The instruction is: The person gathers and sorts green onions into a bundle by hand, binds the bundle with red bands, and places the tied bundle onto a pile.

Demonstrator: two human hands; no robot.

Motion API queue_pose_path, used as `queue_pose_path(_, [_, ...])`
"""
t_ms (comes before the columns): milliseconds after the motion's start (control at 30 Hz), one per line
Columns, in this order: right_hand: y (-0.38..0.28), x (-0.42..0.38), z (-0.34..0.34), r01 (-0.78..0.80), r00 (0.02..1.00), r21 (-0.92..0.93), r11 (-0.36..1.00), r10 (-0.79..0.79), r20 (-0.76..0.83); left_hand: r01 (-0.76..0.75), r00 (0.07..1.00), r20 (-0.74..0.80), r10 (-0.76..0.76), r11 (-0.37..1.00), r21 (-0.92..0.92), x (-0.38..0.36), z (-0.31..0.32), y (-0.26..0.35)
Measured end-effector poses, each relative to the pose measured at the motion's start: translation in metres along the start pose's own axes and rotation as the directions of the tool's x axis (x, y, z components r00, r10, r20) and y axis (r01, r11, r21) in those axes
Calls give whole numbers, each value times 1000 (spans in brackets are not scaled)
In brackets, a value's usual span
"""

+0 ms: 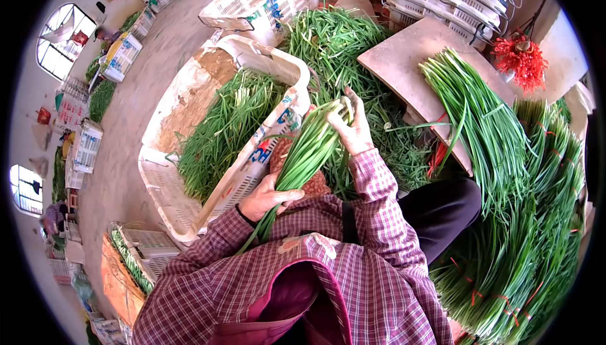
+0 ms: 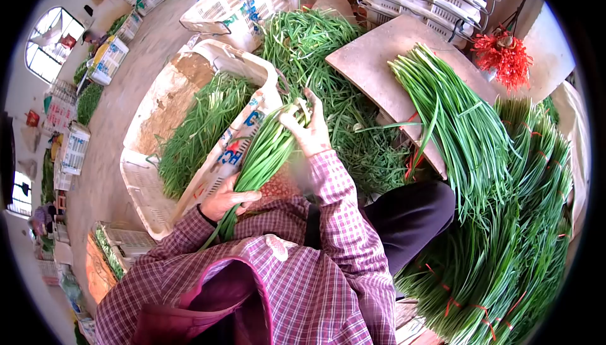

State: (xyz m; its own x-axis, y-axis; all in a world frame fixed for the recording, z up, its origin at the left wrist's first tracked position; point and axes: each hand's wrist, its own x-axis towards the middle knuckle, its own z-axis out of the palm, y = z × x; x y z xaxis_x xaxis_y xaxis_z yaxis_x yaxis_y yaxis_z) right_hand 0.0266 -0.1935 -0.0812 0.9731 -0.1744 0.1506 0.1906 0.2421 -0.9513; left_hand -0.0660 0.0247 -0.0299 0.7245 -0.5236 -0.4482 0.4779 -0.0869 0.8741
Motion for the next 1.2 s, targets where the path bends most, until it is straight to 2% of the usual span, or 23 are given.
queue_pose_path(33, [4,2,4,85,994,-128,988,-93,-55,7,1000,-2,-7,1000,2,-1,2,-2])
queue_pose_path(67, [5,2,4,83,994,-127,988,-90,-57,2,1000,-30,-1,1000,23,-2,4,-4])
queue_pose_path(133, [1,3,3,-87,994,-202,976,72,-79,18,998,-63,-12,997,80,-2,4,-7])
queue_pose_path(167, [-1,0,2,-43,988,-281,959,-1,-154,19,998,-60,-15,997,79,-2,6,-8])
queue_pose_path(267, [0,1,-4,-101,968,-362,927,8,-249,44,998,-42,-41,997,63,-3,13,-8])
queue_pose_path(300, [8,7,-9,-199,956,-294,935,118,-269,45,998,-37,-43,997,66,-2,12,-10])
queue_pose_path(333, [21,12,-16,-179,950,-12,984,170,-263,18,1000,19,-20,996,85,-1,11,-12])
queue_pose_path(367, [34,18,-22,-148,946,269,952,215,-241,-10,997,75,3,995,101,0,11,-14])
queue_pose_path(400, [32,21,-20,-103,953,283,954,176,-245,-10,998,62,5,996,90,-1,14,-12])
queue_pose_path(500, [4,16,-38,-408,814,352,842,510,-276,-12,1000,2,11,998,56,-4,12,-9])
queue_pose_path(567, [3,17,-50,-418,880,304,856,465,-97,12,999,-44,-10,998,64,-5,6,-12])
queue_pose_path(633, [-16,5,-39,-291,955,-15,957,289,-68,-16,999,-37,17,999,51,-3,5,-8])
queue_pose_path(667, [-4,-2,-32,-162,987,157,974,159,33,5,999,-32,-3,998,60,-2,7,-7])
queue_pose_path(700, [-6,-7,-20,-123,992,51,991,124,-9,4,1000,-27,-2,998,62,-1,9,-7])
queue_pose_path(767, [15,-7,-15,-59,996,18,998,60,-62,22,999,-39,-19,997,78,0,13,-7])
queue_pose_path(800, [9,-7,-17,-46,995,-196,979,27,-99,14,999,-31,-12,996,90,-1,14,-6])
queue_pose_path(900, [-1,1,-23,-135,971,-384,913,44,-236,36,999,17,-37,998,59,-4,14,-9])
queue_pose_path(933, [20,10,-25,-64,936,-245,968,-27,-351,38,999,17,-39,998,58,-4,14,-9])
queue_pose_path(967, [37,18,-36,-118,930,-2,993,110,-351,57,998,32,-58,998,39,-5,14,-7])
queue_pose_path(1033, [11,18,-65,-318,825,173,932,362,-433,70,996,47,-71,997,20,-8,13,-2])
queue_pose_path(1100, [9,19,-85,-315,860,185,931,362,-360,33,999,-5,-33,995,-90,-14,11,3])
queue_pose_path(1133, [-4,15,-78,-303,904,174,937,340,-258,-9,1000,6,9,998,-62,-13,7,6])
queue_pose_path(1200, [-31,-2,-52,-230,967,19,973,231,-104,-41,998,36,45,992,-122,-6,-4,-1])
